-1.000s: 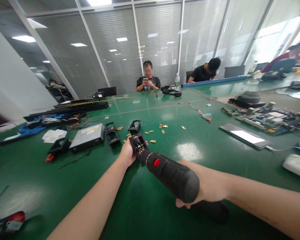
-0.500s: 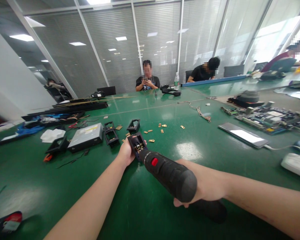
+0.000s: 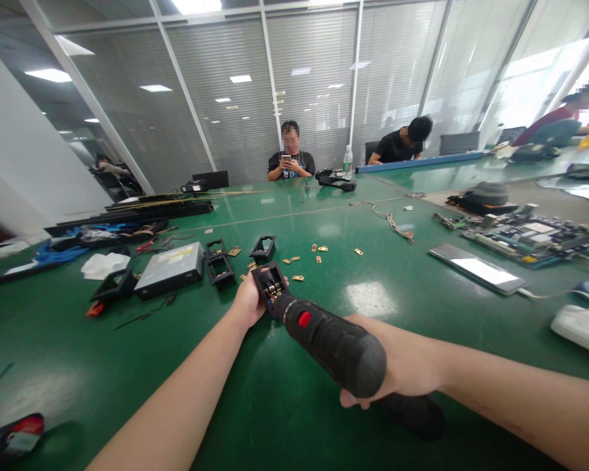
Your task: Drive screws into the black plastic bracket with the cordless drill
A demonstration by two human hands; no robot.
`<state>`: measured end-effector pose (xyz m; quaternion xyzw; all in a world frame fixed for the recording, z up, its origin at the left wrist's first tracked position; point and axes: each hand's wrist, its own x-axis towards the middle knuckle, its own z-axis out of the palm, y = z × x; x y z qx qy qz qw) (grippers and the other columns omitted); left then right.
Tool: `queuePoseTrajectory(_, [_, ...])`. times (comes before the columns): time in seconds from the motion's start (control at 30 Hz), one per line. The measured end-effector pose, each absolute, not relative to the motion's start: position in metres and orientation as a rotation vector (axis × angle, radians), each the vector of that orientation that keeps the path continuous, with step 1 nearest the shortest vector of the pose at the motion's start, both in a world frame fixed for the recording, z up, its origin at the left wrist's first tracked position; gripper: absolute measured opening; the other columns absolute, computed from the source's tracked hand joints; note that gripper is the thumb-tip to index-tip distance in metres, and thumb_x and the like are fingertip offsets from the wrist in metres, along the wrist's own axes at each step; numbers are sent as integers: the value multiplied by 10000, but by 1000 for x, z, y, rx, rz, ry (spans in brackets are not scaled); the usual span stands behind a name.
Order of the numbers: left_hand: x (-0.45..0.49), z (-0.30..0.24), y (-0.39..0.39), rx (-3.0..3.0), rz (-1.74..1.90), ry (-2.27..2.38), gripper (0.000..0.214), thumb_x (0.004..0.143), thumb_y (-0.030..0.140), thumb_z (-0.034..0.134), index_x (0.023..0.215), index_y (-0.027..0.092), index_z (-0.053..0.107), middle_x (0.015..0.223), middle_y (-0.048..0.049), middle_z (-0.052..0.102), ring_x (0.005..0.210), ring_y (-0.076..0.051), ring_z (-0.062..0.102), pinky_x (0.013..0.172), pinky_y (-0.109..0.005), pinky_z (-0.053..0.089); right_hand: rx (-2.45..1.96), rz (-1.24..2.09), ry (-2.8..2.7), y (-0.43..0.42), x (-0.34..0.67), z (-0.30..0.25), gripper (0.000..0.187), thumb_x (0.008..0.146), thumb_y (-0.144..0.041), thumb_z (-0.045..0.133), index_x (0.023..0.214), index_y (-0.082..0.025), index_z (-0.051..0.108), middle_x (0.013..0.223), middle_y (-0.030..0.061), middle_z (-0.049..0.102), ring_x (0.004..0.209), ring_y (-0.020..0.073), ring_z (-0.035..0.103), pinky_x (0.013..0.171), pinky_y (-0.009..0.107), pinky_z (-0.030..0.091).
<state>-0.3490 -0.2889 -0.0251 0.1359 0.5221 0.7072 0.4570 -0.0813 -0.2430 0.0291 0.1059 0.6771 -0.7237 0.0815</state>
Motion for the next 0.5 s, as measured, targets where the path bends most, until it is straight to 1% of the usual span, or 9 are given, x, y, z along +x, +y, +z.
queuePoseTrajectory(0.13, [-350, -26, -289, 328, 1745, 1289, 263, 922, 289, 483, 952, 114, 677, 774, -139, 746, 654, -258, 729, 588, -357, 592, 299, -2148, 2042, -243, -81, 29, 390, 566, -169, 930, 816, -129, 634, 652, 0, 681, 560, 124, 643, 504, 190, 519])
queuePoseTrajectory(0.3, [-350, -27, -289, 329, 1744, 1286, 260, 921, 285, 482, 956, 110, 672, 769, -138, 744, 650, -252, 726, 597, -353, 592, 316, -2176, 2013, -243, -82, 29, 454, 543, -156, 938, 878, -128, 633, 661, -1, 689, 573, 130, 647, 502, 189, 519])
queuePoseTrajectory(0.43, [-349, -26, -289, 332, 1755, 1265, 265, 921, 286, 469, 949, 112, 667, 758, -133, 739, 642, -248, 721, 586, -347, 587, 330, -2148, 2038, -244, -81, 31, 428, 540, -169, 943, 834, -128, 633, 681, 3, 690, 576, 125, 642, 496, 186, 514])
queuePoseTrajectory(0.5, [-349, -25, -288, 340, 1750, 1264, 275, 924, 295, 461, 933, 111, 665, 758, -139, 738, 645, -248, 721, 592, -345, 589, 339, -2142, 2046, -244, -81, 31, 435, 541, -176, 944, 843, -128, 634, 679, 2, 689, 568, 125, 641, 498, 192, 518])
